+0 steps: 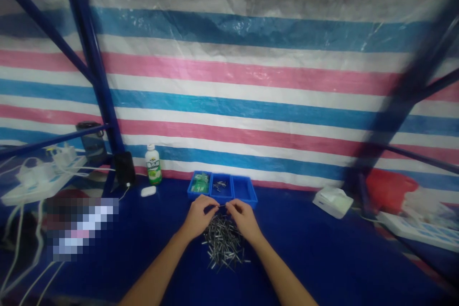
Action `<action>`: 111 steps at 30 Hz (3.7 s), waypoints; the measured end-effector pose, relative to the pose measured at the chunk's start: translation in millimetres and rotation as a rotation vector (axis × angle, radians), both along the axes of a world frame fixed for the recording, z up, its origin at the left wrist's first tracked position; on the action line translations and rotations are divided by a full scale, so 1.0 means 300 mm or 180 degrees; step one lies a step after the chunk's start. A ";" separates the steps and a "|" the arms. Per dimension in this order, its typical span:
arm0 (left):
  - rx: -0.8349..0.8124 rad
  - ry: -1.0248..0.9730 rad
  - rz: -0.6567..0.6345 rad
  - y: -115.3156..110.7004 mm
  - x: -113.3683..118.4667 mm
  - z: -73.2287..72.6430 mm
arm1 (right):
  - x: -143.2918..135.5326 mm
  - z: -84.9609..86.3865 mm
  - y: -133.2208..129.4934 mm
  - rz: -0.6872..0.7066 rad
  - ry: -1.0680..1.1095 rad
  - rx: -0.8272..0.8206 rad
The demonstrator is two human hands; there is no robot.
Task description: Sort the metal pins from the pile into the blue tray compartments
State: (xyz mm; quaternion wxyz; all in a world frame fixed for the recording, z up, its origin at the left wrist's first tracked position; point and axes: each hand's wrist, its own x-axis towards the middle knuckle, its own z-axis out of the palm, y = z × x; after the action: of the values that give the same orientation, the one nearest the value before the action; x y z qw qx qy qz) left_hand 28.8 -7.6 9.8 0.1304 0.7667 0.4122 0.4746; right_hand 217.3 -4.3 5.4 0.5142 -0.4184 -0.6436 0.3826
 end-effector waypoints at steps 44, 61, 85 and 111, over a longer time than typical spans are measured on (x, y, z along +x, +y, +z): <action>-0.1177 0.1326 0.0676 0.062 -0.119 -0.046 | 0.034 0.011 0.022 0.0104 0.1400 -0.1348; -0.1066 0.1347 0.0089 0.057 -0.164 -0.025 | 0.032 -0.001 0.031 0.0121 0.1180 -0.1309; -0.0628 -0.0054 0.0022 0.032 -0.069 0.017 | -0.014 -0.021 0.003 0.0030 -0.0304 0.0204; -0.0660 0.0198 0.0215 0.017 -0.047 0.012 | 0.006 0.064 -0.020 0.0591 0.1691 -0.0859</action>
State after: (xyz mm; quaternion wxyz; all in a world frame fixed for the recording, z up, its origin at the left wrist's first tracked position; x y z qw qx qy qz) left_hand 14.8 -2.4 13.4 0.1800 0.7491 0.4886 0.4095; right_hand 219.1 -10.4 24.6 0.5671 -0.3077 -0.4656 0.6058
